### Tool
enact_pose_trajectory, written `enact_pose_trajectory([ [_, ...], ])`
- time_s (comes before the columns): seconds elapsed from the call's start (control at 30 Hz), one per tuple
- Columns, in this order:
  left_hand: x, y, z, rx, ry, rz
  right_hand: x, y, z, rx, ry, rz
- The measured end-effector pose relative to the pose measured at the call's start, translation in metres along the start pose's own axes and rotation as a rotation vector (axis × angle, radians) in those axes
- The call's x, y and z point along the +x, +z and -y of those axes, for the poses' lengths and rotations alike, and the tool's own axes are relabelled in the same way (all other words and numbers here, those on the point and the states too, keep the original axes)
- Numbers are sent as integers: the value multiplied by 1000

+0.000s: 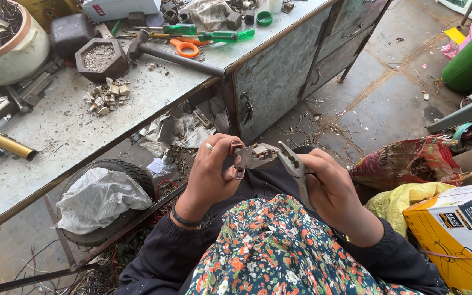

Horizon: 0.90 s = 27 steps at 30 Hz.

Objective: The person sits on the floor and uses two pairs of pliers to manipulate a small electrical component, repeatedly gripping, twisting, and adjusting it. The person occasionally reaches for additional components on a nearby workbench.

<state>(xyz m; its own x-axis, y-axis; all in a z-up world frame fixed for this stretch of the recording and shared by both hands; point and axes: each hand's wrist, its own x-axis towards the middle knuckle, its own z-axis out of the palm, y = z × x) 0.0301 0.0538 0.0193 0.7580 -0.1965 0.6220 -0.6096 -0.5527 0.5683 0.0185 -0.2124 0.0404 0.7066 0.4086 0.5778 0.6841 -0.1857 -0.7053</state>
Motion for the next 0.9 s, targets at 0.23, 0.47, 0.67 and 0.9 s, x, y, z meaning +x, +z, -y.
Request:
enact_pose_trajectory([
  [0.23, -1, -1, 2, 58, -9, -13, 2, -2, 5, -24, 73, 85],
  [0.47, 2, -6, 5, 147, 34, -34, 5, -7, 12, 30, 131, 162],
  [0.67, 3, -7, 1, 175, 60, -20, 10, 2, 22, -174, 113, 115],
  [0.9, 6, -4, -9, 117, 23, 24, 6, -9, 20, -205, 301, 130],
])
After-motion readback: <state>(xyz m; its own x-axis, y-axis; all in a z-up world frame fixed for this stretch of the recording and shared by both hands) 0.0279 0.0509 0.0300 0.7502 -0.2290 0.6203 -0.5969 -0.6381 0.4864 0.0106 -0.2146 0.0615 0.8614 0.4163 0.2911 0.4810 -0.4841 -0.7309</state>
